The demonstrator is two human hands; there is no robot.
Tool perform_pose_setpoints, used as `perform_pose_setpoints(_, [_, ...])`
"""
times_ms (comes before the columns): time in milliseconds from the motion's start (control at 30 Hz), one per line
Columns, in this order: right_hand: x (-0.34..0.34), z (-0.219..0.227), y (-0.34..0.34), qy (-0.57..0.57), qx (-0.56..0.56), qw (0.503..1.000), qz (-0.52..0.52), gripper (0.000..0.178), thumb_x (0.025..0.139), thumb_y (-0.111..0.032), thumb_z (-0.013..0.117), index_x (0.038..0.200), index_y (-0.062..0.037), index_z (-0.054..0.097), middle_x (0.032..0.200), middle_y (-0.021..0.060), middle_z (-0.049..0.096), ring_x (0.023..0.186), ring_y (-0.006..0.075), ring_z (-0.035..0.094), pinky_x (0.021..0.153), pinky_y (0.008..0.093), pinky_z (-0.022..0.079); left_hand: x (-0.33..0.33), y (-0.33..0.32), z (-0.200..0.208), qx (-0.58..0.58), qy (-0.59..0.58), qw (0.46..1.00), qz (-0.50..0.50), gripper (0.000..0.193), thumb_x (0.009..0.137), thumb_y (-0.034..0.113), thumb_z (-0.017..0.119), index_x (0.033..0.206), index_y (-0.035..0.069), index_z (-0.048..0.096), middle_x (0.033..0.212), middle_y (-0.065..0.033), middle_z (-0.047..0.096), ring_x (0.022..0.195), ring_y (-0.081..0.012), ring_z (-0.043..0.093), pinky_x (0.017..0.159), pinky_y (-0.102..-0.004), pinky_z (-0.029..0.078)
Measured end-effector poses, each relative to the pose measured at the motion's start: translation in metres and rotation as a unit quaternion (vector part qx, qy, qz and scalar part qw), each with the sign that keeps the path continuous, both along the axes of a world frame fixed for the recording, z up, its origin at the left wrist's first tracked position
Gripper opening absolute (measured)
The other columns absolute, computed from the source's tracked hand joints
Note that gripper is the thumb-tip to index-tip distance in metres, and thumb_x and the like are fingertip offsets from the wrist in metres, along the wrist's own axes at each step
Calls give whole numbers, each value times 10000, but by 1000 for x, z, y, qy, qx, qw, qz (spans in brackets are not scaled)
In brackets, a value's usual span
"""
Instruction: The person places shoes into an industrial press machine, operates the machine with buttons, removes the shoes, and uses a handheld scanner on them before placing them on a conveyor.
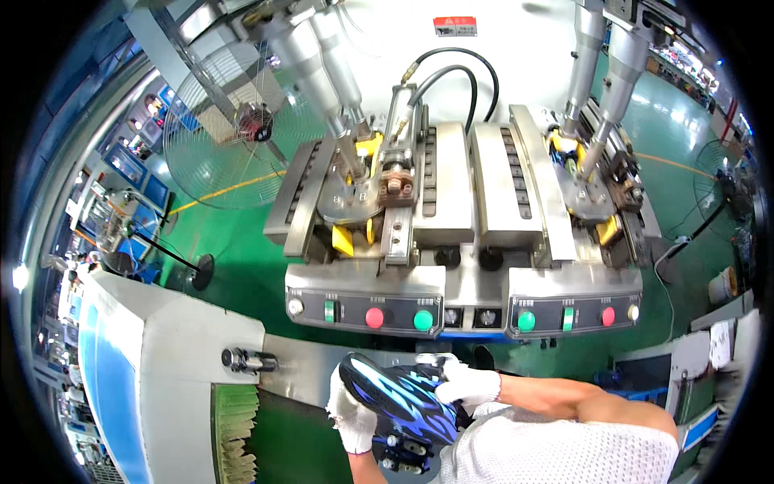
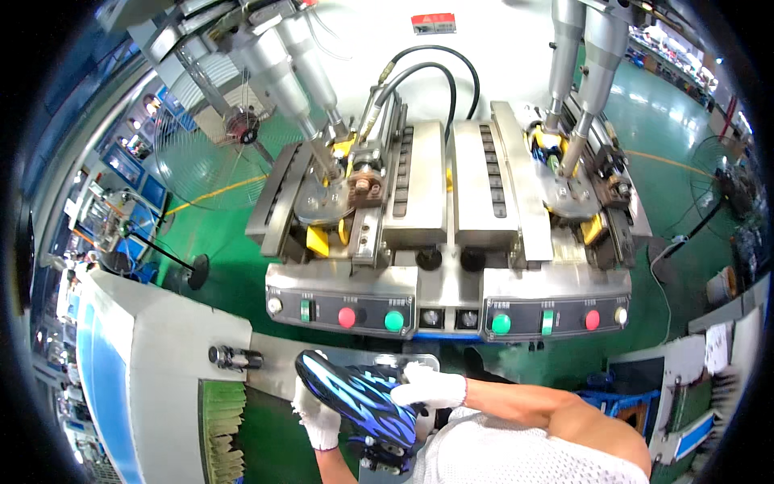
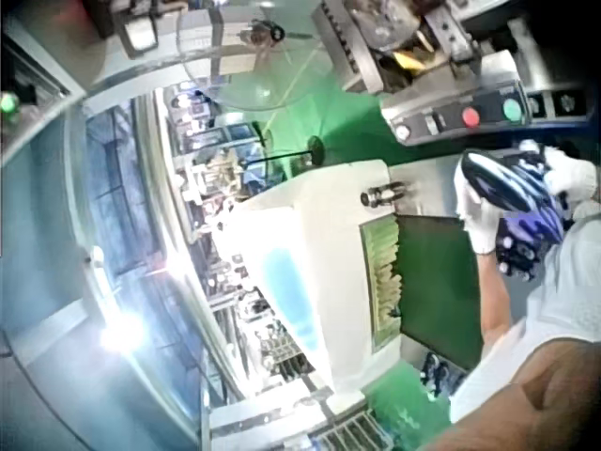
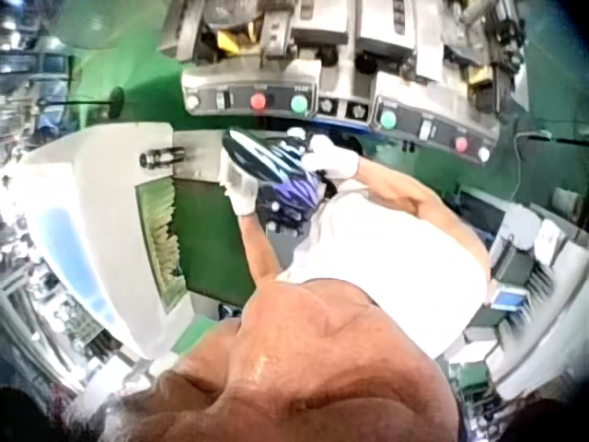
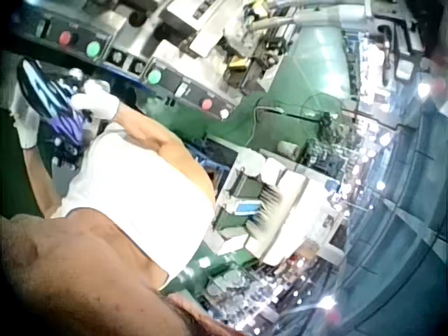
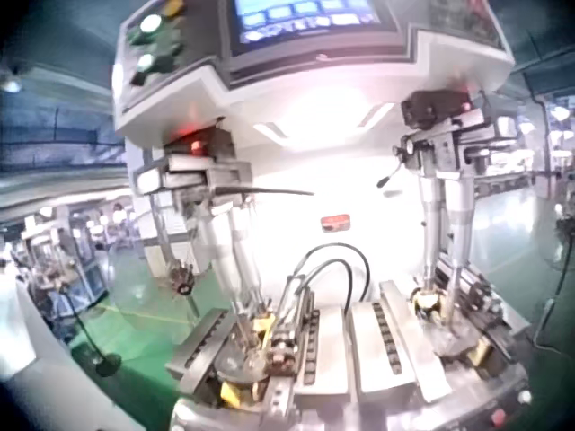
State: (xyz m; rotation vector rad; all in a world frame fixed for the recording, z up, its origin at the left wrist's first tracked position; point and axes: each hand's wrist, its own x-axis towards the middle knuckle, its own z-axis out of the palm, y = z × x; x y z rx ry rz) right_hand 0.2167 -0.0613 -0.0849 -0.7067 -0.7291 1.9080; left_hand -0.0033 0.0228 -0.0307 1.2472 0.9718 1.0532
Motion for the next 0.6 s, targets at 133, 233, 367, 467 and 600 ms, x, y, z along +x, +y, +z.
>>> perform_pose_setpoints(133, [78,56,-3,23,-75,996,-41,763,839,-293,840,1449,5,491,1229,85,671,1041,145,647,921,294,527,51,31,-8,53,94,993,39,472,954,-63,588,1413,-53,480,1396,-169,565,1287,-266,575,1120,-373,461])
perform_pose_setpoints(233, [120,58,-10,215,-34,974,-67,825,817,-168,852,1507,-12,427,1372,109,638,1208,203,645,1039,371,520,94,42,3,36,117,992,12,507,937,-64,616,1427,-23,490,1412,-164,557,1304,-279,568,1122,-383,465])
perform_pose_setpoints(367, [137,45,-8,207,-35,972,-109,760,825,-207,839,1471,0,497,1388,161,634,1225,268,649,1052,407,526,115,55,2,54,182,982,-21,507,941,-38,631,1429,-21,498,1421,-172,556,1291,-280,578,1113,-383,470])
perform_pose_setpoints(467, [131,51,-3,253,-4,958,-134,829,802,-230,839,1495,5,449,1366,216,626,1216,336,651,1047,465,537,118,56,5,68,220,973,-33,474,960,-18,619,1423,-16,516,1401,-177,584,1271,-262,596,1107,-369,464])
perform_pose_setpoints(600, [122,56,-14,278,-26,945,-169,654,896,-186,744,1468,5,492,1368,207,632,1232,299,644,1062,419,517,111,41,2,68,237,969,-22,466,971,-5,611,1427,-20,513,1389,-177,592,1265,-252,597,1100,-357,458])
